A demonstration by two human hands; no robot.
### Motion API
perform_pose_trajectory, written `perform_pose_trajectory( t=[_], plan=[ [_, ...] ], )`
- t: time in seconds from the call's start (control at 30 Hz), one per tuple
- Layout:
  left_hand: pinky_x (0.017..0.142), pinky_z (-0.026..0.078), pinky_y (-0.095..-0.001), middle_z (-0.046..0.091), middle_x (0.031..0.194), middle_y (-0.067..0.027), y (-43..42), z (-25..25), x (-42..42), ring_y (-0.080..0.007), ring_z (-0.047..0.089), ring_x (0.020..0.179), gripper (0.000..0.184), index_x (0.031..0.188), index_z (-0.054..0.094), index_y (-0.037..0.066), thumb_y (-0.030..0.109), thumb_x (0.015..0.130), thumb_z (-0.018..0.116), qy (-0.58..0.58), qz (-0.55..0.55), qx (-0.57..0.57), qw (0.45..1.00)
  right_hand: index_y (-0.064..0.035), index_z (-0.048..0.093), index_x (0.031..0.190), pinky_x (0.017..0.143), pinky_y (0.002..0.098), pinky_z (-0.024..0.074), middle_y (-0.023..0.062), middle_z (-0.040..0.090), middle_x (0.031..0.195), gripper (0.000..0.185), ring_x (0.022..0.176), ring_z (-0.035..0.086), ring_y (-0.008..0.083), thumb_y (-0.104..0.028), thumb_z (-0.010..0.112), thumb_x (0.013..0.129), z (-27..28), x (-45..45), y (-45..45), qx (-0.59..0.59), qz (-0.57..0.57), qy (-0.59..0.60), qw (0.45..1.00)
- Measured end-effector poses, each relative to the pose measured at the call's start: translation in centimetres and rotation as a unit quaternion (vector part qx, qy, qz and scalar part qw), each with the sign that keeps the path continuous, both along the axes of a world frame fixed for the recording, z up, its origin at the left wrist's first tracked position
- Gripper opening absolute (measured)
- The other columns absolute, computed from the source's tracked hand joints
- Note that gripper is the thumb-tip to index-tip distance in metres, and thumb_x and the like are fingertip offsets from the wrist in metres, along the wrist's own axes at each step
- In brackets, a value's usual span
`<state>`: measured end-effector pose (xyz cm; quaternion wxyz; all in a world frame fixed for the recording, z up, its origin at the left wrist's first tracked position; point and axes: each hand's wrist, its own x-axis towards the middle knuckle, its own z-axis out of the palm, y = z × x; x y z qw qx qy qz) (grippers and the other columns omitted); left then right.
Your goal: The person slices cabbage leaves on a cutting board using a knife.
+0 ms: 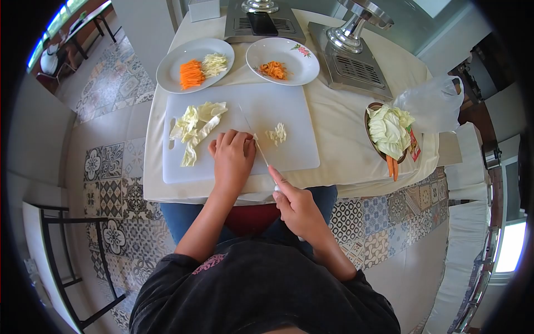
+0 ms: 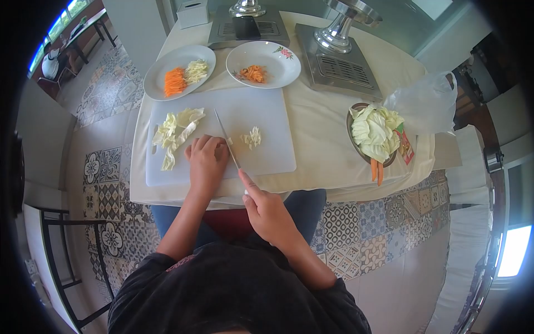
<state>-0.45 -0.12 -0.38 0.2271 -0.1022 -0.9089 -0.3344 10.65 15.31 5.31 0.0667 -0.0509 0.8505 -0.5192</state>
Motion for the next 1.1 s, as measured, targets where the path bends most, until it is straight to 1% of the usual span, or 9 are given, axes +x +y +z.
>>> perform_pose_trajectory(
  t=[0.13, 0.23, 0.33, 0.43, 0.63, 0.73, 0.93, 1.03, 1.1],
  plan=[
    [0.091, 0.036, -0.0439, 0.064, 0.093, -0.0041, 0.1, -0.2, -0.1, -0.026, 0.058, 0.094, 0.008, 0.09, 0.071, 0.011, 0.015, 0.084, 0.072, -0.005, 0.005, 0.001, 1.0, -0.0035, 0.04, 0.151, 0.067, 0.0477, 0.0472, 0.0272, 0.06, 0.074, 0.054, 0.068, 0.06, 0.0435, -0.008, 0.053, 0.099, -0.1, 0.6, -0.4, 0.02, 0.004, 0.002, 1.0],
    [0.091, 0.036, -0.044, 0.064, 0.093, -0.004, 0.0, -0.2, -0.1, -0.026, 0.058, 0.094, 0.008, 0.09, 0.071, 0.011, 0.015, 0.083, 0.072, -0.006, 0.004, 0.003, 1.0, -0.0025, 0.039, 0.151, 0.067, 0.0504, 0.0469, 0.0272, 0.061, 0.072, 0.054, 0.068, 0.061, 0.0447, -0.009, 0.052, 0.099, 0.3, 0.8, -0.9, 0.08, -0.002, 0.047, 0.996],
    [0.091, 0.036, -0.0439, 0.064, 0.093, -0.004, 0.0, -0.2, -0.1, -0.026, 0.058, 0.094, 0.007, 0.09, 0.07, 0.011, 0.015, 0.084, 0.072, -0.004, 0.004, 0.004, 1.0, -0.0017, 0.039, 0.151, 0.068, 0.0519, 0.0469, 0.0276, 0.062, 0.073, 0.055, 0.071, 0.063, 0.0449, -0.009, 0.052, 0.098, 0.4, 0.4, -1.3, 0.091, -0.002, 0.035, 0.995],
    [0.091, 0.036, -0.0438, 0.063, 0.093, -0.0042, 0.0, -0.2, -0.1, -0.0261, 0.058, 0.094, 0.007, 0.089, 0.07, 0.011, 0.014, 0.084, 0.071, -0.001, 0.001, 0.007, 1.0, -0.0004, 0.039, 0.151, 0.069, 0.0518, 0.0474, 0.0279, 0.063, 0.075, 0.055, 0.072, 0.063, 0.0451, -0.008, 0.053, 0.098, 1.0, -1.0, -1.4, 0.078, 0.007, 0.007, 0.997],
    [0.091, 0.036, -0.0442, 0.063, 0.092, -0.0047, 0.1, 0.0, 0.0, -0.027, 0.058, 0.094, 0.008, 0.092, 0.068, 0.01, 0.013, 0.085, 0.07, -0.006, 0.003, 0.007, 1.0, 0.0004, 0.039, 0.15, 0.071, 0.0509, 0.0483, 0.0288, 0.063, 0.078, 0.055, 0.074, 0.063, 0.0449, -0.007, 0.052, 0.098, 0.9, -1.5, -1.5, 0.07, 0.004, 0.003, 0.998],
    [0.092, 0.037, -0.0445, 0.063, 0.092, -0.0051, 0.1, -0.1, 0.0, -0.0276, 0.058, 0.095, 0.009, 0.093, 0.067, 0.01, 0.012, 0.085, 0.069, -0.004, 0.007, 0.005, 1.0, -0.0007, 0.038, 0.151, 0.072, 0.051, 0.0482, 0.0288, 0.063, 0.079, 0.055, 0.075, 0.063, 0.0446, -0.008, 0.052, 0.098, 0.9, -0.6, -1.1, 0.082, 0.009, 0.015, 0.997],
    [0.093, 0.036, -0.0453, 0.063, 0.093, -0.0057, 0.3, -0.4, -0.2, -0.0281, 0.057, 0.096, 0.008, 0.093, 0.066, 0.01, 0.012, 0.086, 0.068, 0.0, 0.014, 0.002, 1.0, -0.0118, 0.04, 0.153, 0.072, 0.0515, 0.0492, 0.0272, 0.064, 0.082, 0.056, 0.076, 0.064, 0.0438, -0.011, 0.053, 0.099, -0.1, 0.9, 0.4, 0.12, 0.008, 0.054, 0.991],
    [0.094, 0.036, -0.0447, 0.064, 0.095, -0.0058, 0.2, -0.1, -0.1, -0.0276, 0.058, 0.097, 0.007, 0.093, 0.065, 0.01, 0.011, 0.086, 0.067, 0.0, -0.007, 0.003, 1.0, -0.0095, 0.041, 0.152, 0.08, 0.0443, 0.0502, 0.0252, 0.066, 0.094, 0.055, 0.085, 0.065, 0.0409, -0.008, 0.053, 0.099, 0.5, 0.9, 0.5, 0.149, -0.002, 0.007, 0.989],
    [0.094, 0.036, -0.0444, 0.064, 0.096, -0.0058, 0.1, 0.2, 0.1, -0.0271, 0.058, 0.099, 0.007, 0.093, 0.065, 0.01, 0.011, 0.086, 0.067, 0.002, -0.032, 0.004, 0.999, -0.0155, 0.042, 0.152, 0.074, 0.0483, 0.0509, 0.0228, 0.065, 0.086, 0.055, 0.079, 0.065, 0.0403, -0.012, 0.053, 0.099, 0.0, 0.8, 0.6, 0.159, -0.02, 0.038, 0.986]
  ],
)
